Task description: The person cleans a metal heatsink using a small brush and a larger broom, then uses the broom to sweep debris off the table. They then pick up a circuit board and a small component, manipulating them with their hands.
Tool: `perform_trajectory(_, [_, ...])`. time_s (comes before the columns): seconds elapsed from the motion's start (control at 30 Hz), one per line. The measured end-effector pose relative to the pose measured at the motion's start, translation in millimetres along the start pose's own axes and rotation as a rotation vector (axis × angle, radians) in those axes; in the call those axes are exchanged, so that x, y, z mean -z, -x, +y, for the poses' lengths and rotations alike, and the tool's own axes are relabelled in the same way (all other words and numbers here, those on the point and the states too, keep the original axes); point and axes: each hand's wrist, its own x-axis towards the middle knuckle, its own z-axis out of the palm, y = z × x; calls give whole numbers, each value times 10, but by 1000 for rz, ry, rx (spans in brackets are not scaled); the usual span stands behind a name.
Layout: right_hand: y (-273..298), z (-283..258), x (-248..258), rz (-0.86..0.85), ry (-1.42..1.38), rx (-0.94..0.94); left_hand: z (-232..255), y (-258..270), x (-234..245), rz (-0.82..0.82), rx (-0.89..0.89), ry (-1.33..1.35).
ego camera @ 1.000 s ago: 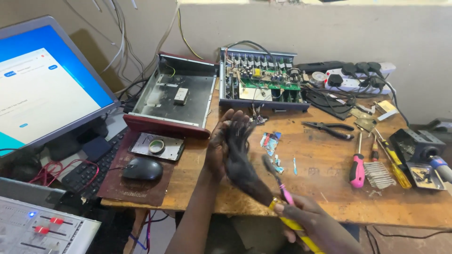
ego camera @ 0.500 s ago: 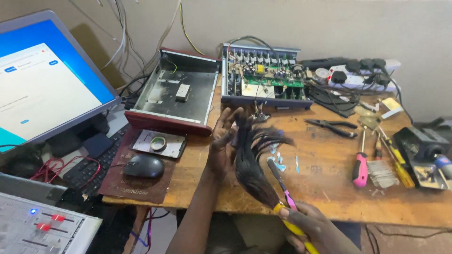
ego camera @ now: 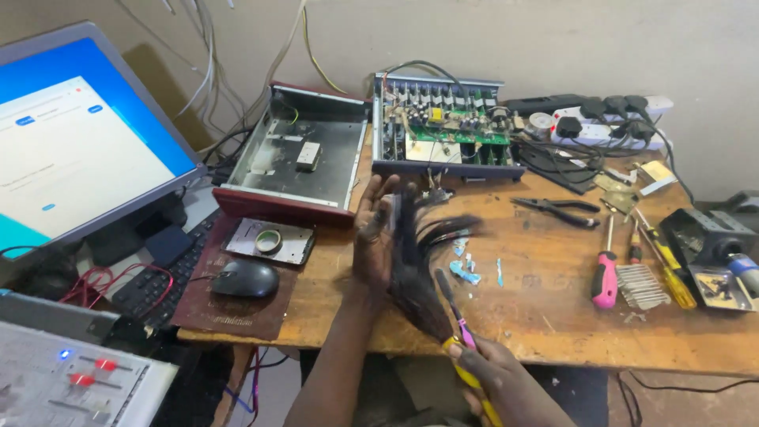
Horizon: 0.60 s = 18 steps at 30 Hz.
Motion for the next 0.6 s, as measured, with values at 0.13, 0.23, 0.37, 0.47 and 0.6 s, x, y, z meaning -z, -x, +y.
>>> perform_trajectory(0.13, [214, -281, 2, 184, 221, -13, 73, -93, 333, 28, 4, -93])
perform_trajectory(0.23, [303, -555, -125, 220, 186, -36, 217, -434, 582, 212, -64, 46])
perform_trajectory(0.37, [270, -555, 9, 315, 201, 175, 779, -716, 438, 458, -53, 106])
perform_trajectory(0.47, [272, -513, 128, 386, 160, 221, 1161, -1064, 540, 457, -136, -287])
perform_trajectory(0.6, [208, -475, 287, 409, 123, 346, 1462, -1784, 1012, 305, -104, -1520])
